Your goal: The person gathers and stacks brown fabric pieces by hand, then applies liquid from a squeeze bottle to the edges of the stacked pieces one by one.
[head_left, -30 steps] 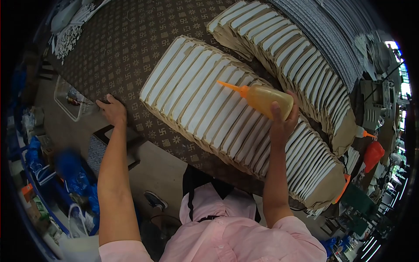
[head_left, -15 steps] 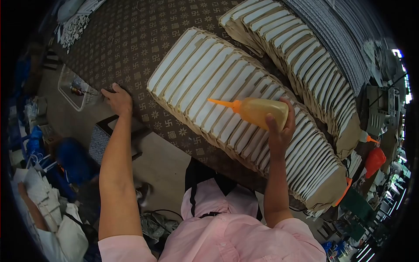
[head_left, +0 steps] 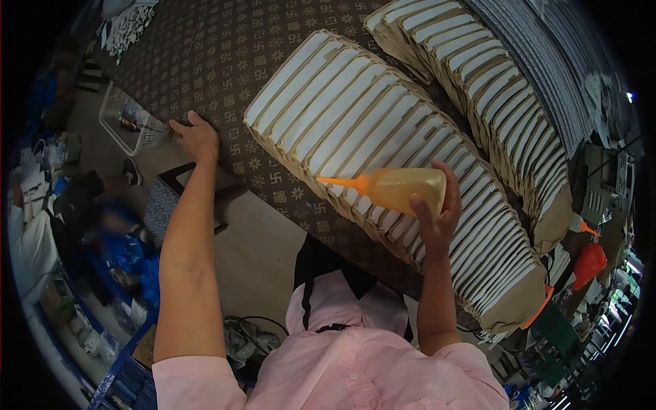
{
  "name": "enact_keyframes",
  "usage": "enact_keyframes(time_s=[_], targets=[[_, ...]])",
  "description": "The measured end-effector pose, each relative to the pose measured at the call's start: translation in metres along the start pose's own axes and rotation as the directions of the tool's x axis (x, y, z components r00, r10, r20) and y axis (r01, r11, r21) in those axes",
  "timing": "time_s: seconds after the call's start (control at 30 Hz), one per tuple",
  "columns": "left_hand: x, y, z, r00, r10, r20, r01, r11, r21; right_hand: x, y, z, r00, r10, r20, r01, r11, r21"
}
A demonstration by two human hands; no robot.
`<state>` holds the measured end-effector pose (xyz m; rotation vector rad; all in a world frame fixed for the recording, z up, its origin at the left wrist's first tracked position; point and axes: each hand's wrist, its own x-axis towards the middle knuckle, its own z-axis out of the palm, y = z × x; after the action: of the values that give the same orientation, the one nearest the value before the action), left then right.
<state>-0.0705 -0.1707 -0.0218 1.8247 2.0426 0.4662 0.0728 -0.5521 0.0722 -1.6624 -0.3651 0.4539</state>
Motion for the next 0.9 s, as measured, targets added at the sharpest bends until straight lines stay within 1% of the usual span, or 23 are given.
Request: enact_keyframes(time_s=[0.07, 0.17, 0.23, 0.27, 0.33, 0.37, 0.43, 0.47, 0.53, 0.57, 0.63, 0.67, 0.73, 0.77, 0.8, 0.83, 0.87, 0.9], targets=[[0.0, 0.0, 0.0, 1.0, 0.007, -0.004, -0.007, 1.0, 0.001, 0.001, -0.002, -0.003, 0.999, -0.02, 0.032, 0.02, 1.0, -0.014], [0.0, 0.001, -0.001, 1.0, -0.008, 0.005, 0.008, 1.0, 0.009, 0.002, -0.006, -0.003, 0.998, -0.019, 0.065, 0.018, 1.0, 0.02], [0.0, 0.0, 0.0, 1.0, 0.008, -0.004, -0.008, 1.0, -0.001, 0.004, -0.007, -0.003, 0.992, -0.109, 0.055, 0.109, 0.994, 0.01], [-0.001, 0.0, 0.0, 1.0, 0.007, -0.006, -0.007, 1.0, -0.001, 0.004, -0.009, -0.002, 0.992, -0.111, 0.057, 0.11, 0.994, 0.011], [-0.002, 0.0, -0.001, 1.0, 0.018, -0.002, -0.018, 1.0, 0.006, 0.002, -0.012, -0.002, 0.964, -0.222, 0.147, 0.243, 0.96, -0.141], [-0.001, 0.0, -0.001, 1.0, 0.019, -0.002, -0.019, 1.0, 0.006, 0.001, -0.012, -0.002, 0.964, -0.222, 0.146, 0.243, 0.96, -0.141], [-0.001, 0.0, -0.001, 1.0, 0.008, -0.002, -0.008, 1.0, -0.001, 0.001, -0.011, -0.004, 0.905, -0.351, 0.241, 0.418, 0.84, -0.347], [-0.001, 0.001, 0.0, 1.0, 0.009, -0.002, -0.009, 1.0, -0.002, 0.0, -0.011, -0.005, 0.905, -0.352, 0.24, 0.419, 0.839, -0.347], [-0.002, 0.002, -0.002, 1.0, 0.005, 0.003, -0.005, 1.0, 0.0, -0.001, -0.013, -0.006, 0.896, -0.411, 0.169, 0.443, 0.798, -0.408], [-0.002, 0.001, -0.002, 1.0, 0.007, 0.002, -0.007, 1.0, 0.0, -0.002, -0.013, -0.006, 0.896, -0.412, 0.167, 0.443, 0.798, -0.408], [0.0, -0.001, 0.001, 1.0, 0.015, -0.008, -0.015, 1.0, -0.004, -0.003, -0.014, -0.008, 0.926, -0.323, 0.197, 0.371, 0.876, -0.308], [0.001, -0.002, 0.001, 1.0, 0.021, -0.005, -0.021, 1.0, -0.008, -0.003, -0.011, -0.008, 0.926, -0.327, 0.19, 0.372, 0.874, -0.311], [0.001, -0.001, 0.0, 1.0, 0.01, -0.003, -0.01, 1.0, -0.006, -0.002, -0.003, -0.008, 0.948, -0.273, 0.163, 0.312, 0.902, -0.3], [0.0, 0.0, -0.002, 1.0, 0.026, 0.004, -0.026, 0.999, -0.02, -0.001, -0.003, -0.009, 0.948, -0.283, 0.147, 0.316, 0.897, -0.309], [-0.002, 0.003, -0.005, 1.0, -0.007, 0.017, 0.007, 1.0, -0.019, 0.001, -0.004, -0.01, 0.973, -0.23, -0.019, 0.221, 0.952, -0.212], [-0.005, 0.006, -0.006, 0.999, -0.037, 0.036, 0.037, 0.999, -0.018, 0.003, -0.005, -0.013, 0.971, -0.157, -0.182, 0.141, 0.985, -0.097], [-0.005, 0.007, -0.005, 0.998, -0.013, 0.056, 0.015, 0.999, -0.036, 0.008, -0.005, -0.016, 0.943, -0.115, -0.311, 0.118, 0.993, -0.012], [-0.003, 0.004, -0.004, 0.999, 0.0, 0.051, 0.002, 0.999, -0.039, 0.013, -0.002, -0.025, 0.91, -0.086, -0.406, 0.104, 0.994, 0.02]])
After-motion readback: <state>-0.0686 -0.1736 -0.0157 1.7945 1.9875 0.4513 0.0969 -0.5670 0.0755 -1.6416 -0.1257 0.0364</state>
